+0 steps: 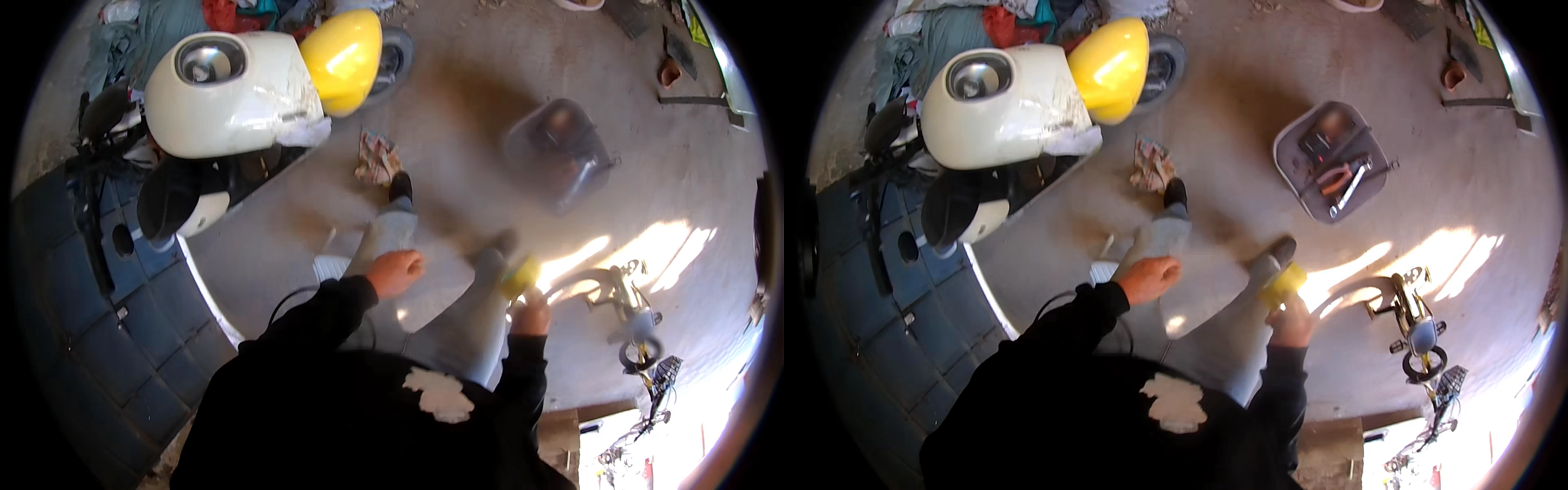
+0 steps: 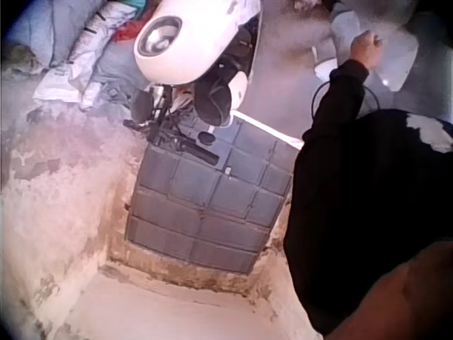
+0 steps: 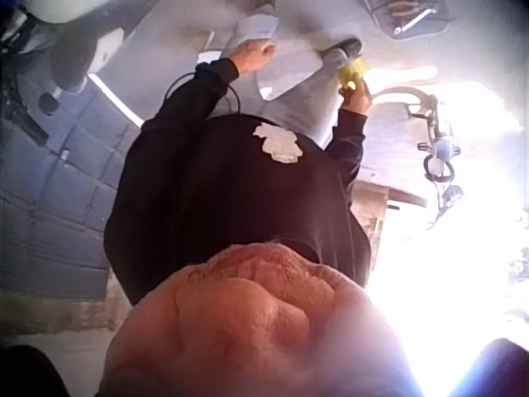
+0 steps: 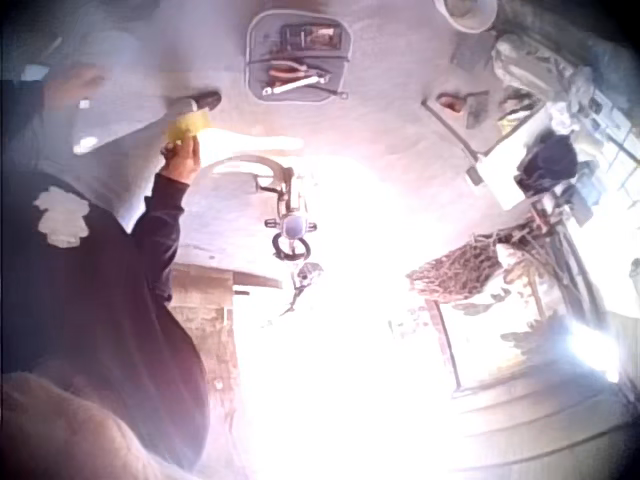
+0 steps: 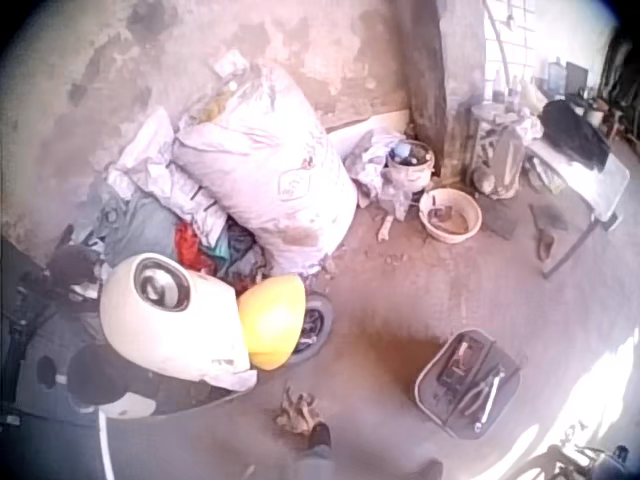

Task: The person sits on a small stool in a cluttered outdoor area and uses a knife to scrape and cut a plastic sheet on the front of a white scooter. They then use a hammer to tap the area and apply yellow tape to secure the plastic sheet.

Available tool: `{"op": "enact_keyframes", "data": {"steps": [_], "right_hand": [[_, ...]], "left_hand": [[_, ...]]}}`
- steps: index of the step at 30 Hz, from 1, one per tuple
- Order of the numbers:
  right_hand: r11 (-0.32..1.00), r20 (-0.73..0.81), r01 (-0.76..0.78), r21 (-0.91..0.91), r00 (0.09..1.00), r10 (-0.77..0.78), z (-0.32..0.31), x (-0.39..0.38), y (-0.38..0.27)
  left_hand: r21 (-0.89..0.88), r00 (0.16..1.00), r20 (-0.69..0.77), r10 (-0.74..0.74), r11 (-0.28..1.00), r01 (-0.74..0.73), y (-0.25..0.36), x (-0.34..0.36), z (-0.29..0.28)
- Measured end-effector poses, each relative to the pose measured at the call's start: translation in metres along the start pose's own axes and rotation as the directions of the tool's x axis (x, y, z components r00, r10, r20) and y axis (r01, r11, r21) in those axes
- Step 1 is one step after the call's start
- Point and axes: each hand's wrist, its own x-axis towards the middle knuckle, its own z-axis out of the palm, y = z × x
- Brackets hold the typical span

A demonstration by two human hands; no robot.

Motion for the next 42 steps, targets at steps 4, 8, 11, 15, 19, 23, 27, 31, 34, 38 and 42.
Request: {"op": "enact_keyframes", "data": {"steps": [4, 8, 11, 15, 19, 23, 27, 31, 34, 38, 42], "right_hand": [[0.694, 0.086, -0.345, 0.632, 0.921, 0.380, 0.073, 0.007, -0.045], [0.187, 0.367, -0.534, 0.824, 0.756, 0.543, 0.125, 0.022, -0.078], [0.099, 0.378, -0.538, 0.837, 0.700, 0.605, 0.148, 0.021, -0.086], [0.127, 0.352, -0.513, 0.849, 0.729, 0.587, 0.170, 0.031, -0.064], [0.147, 0.311, -0.503, 0.851, 0.711, 0.631, 0.179, 0.031, -0.050], [0.146, 0.273, -0.454, 0.879, 0.731, 0.626, 0.198, 0.035, -0.046], [0.102, 0.273, -0.430, 0.897, 0.720, 0.638, 0.229, 0.042, -0.061], [0.090, 0.183, -0.331, 0.939, 0.705, 0.685, 0.280, 0.049, -0.071], [0.118, 0.112, -0.285, 0.951, 0.676, 0.729, 0.316, 0.061, -0.074], [0.142, 0.044, -0.250, 0.958, 0.616, 0.787, 0.362, 0.078, -0.084], [0.295, -0.062, -0.303, 0.906, 0.594, 0.802, 0.407, 0.094, -0.081]], "left_hand": [[0.019, 0.999, -0.007, -0.045, 0.999, 0.045, -0.044, 0.018, -0.049], [0.029, 0.989, -0.093, -0.114, 0.993, 0.117, -0.085, 0.029, -0.069], [0.028, 0.987, 0.002, -0.160, 0.987, 0.160, -0.090, 0.027, -0.072], [0.060, 0.980, 0.059, -0.192, 0.980, 0.188, -0.091, 0.030, -0.064], [0.013, 0.998, 0.039, -0.050, 0.999, 0.050, -0.087, 0.026, -0.063], [0.243, 0.993, -0.107, 0.042, 0.970, -0.015, -0.101, 0.039, -0.078], [0.403, 0.983, -0.181, 0.023, 0.914, 0.053, -0.137, 0.061, -0.106], [0.348, 0.991, -0.130, 0.006, 0.937, 0.040, -0.211, 0.078, -0.122], [0.248, 0.996, -0.055, -0.065, 0.966, 0.077, -0.262, 0.091, -0.125], [0.263, 0.978, -0.020, -0.207, 0.943, 0.205, -0.322, 0.096, -0.142], [0.212, 0.965, -0.085, -0.249, 0.942, 0.261, -0.367, 0.107, -0.141]]}}
